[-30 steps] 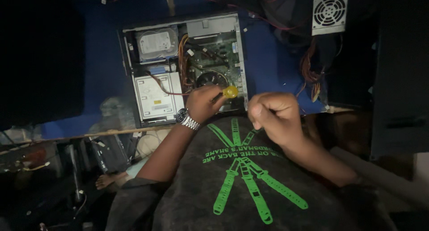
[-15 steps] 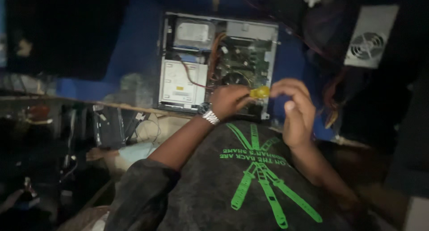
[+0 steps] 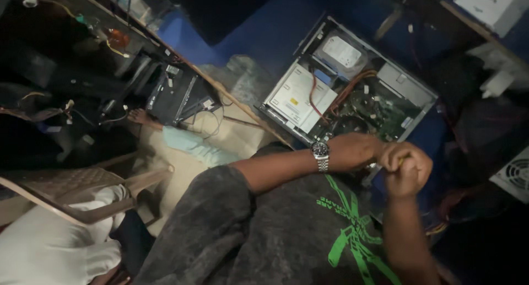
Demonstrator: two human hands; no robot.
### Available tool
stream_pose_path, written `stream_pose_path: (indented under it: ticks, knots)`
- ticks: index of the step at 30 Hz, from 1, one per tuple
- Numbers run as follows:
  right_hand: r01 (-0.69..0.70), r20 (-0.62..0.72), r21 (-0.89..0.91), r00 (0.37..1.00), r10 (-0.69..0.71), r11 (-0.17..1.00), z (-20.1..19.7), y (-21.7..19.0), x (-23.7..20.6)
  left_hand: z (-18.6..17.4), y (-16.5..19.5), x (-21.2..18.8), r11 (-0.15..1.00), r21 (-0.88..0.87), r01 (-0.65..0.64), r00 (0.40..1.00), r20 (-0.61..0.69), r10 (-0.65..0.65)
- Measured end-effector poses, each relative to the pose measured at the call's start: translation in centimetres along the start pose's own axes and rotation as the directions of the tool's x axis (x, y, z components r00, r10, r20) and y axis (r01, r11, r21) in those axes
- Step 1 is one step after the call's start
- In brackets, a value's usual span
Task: The person uses a yellow-handled screwdriver to remove and install screws on the motherboard inside an open desktop computer case. They repeatedly place screws on the work surface and pick them up again while working on the same area.
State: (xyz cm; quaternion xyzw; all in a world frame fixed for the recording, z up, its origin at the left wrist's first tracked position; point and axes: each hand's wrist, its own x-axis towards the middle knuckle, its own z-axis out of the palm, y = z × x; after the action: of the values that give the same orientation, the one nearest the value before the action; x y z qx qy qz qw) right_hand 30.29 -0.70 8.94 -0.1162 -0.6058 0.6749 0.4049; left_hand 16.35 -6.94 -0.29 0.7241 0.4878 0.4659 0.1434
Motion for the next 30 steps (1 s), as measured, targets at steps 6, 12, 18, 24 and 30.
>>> stream_pose_path:
  ticks: [6, 12, 18, 24, 30]
  knots:
    - [-0.253, 0.381, 0.126, 0.905, 0.188, 0.959, -0.3, -2.4, 3.8, -0.5, -0.7, -1.0, 0.994, 0.102, 0.047, 0.982, 0.18, -0.065]
    - [0.12, -0.301, -0.495, 0.905, -0.3, 0.86, 7.5, -3.4, 0.1, -3.4, 0.6, -0.6, 0.966, -0.088, 0.245, 0.959, 0.167, -0.228]
    - [0.087, -0.201, -0.279, 0.969, -0.146, 0.956, 6.5, -4.1, 0.3, -4.6, 2.1, 0.2, 0.971, -0.024, 0.236, 0.959, 0.168, -0.229]
    - [-0.16, 0.396, 0.073, 0.911, 0.119, 0.984, 0.9, -5.7, 2.9, -3.9, 2.2, 0.1, 0.978, -0.174, 0.111, 0.975, 0.208, -0.073]
    - [-0.115, -0.274, -0.424, 0.962, -0.006, 0.898, 6.6, -6.5, 0.4, -3.3, 2.4, -0.8, 0.972, -0.183, 0.15, 0.987, 0.09, -0.135]
